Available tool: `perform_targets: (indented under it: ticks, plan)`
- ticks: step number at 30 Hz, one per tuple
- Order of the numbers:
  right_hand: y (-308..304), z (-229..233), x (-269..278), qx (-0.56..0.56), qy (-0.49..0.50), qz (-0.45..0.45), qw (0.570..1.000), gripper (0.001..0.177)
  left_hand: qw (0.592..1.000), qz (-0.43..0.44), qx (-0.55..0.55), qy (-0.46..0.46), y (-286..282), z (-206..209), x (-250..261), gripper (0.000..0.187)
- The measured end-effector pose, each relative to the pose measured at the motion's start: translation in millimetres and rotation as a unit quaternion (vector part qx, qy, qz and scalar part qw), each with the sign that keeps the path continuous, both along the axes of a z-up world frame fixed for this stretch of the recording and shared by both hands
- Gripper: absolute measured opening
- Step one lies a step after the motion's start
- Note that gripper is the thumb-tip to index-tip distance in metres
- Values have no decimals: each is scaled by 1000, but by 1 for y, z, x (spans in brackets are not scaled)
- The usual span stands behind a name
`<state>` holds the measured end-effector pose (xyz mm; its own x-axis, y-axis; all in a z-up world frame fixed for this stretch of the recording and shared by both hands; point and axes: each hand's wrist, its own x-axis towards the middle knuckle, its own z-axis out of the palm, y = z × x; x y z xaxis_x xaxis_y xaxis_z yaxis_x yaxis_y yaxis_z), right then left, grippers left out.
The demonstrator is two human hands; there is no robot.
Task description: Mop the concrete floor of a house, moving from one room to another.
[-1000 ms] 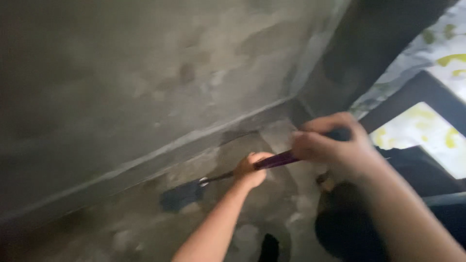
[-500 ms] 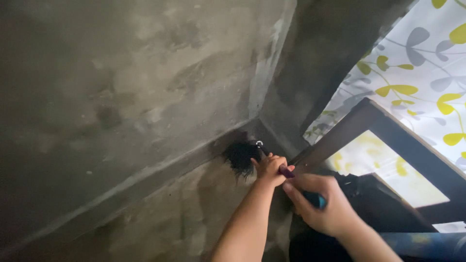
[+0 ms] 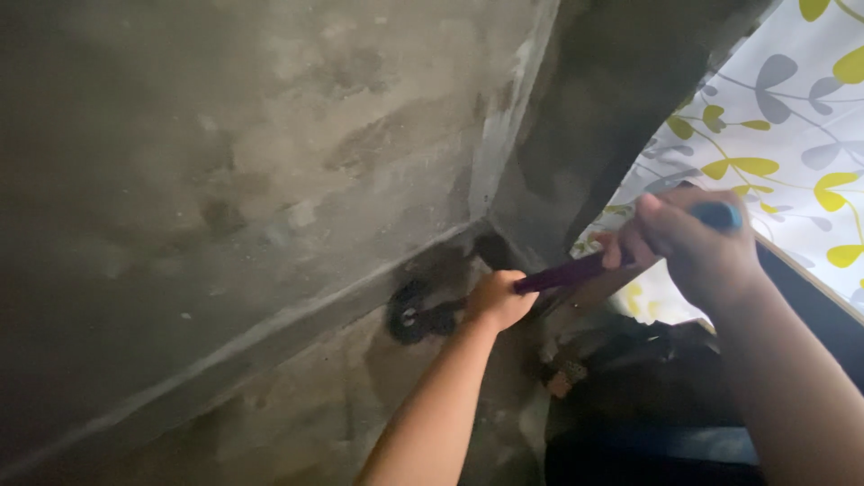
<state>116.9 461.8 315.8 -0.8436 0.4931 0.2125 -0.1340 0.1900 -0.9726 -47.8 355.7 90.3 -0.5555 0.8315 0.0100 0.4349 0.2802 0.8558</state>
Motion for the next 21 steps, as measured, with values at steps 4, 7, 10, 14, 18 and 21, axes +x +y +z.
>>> perform_targets:
  ticks: [4,7,10,14,18,21]
  plan:
    - [-12,-15,-36,-83,33,44,995,44,998,54,20,29,-51,-26,-26,32]
    - [-44,-53,-67,-134,-28,-2,991,32,993,85,-81,11,-117,-41,-47,41]
    - [-90,-121,-92,-53,-128,38,990,29,956,121,-264,47,-208,-33,-57,33]
    - [-186,-241,-95,-62,-79,194,976,34,962,221,-157,22,-330,-157,-73,48]
    - [-230,-260,-77,-142,-174,215,950,28,861,204,-465,-7,-342,-115,-60,26]
    - [-157,-264,-72,-129,-143,189,963,24,920,206,-331,-35,-291,-168,-69,40]
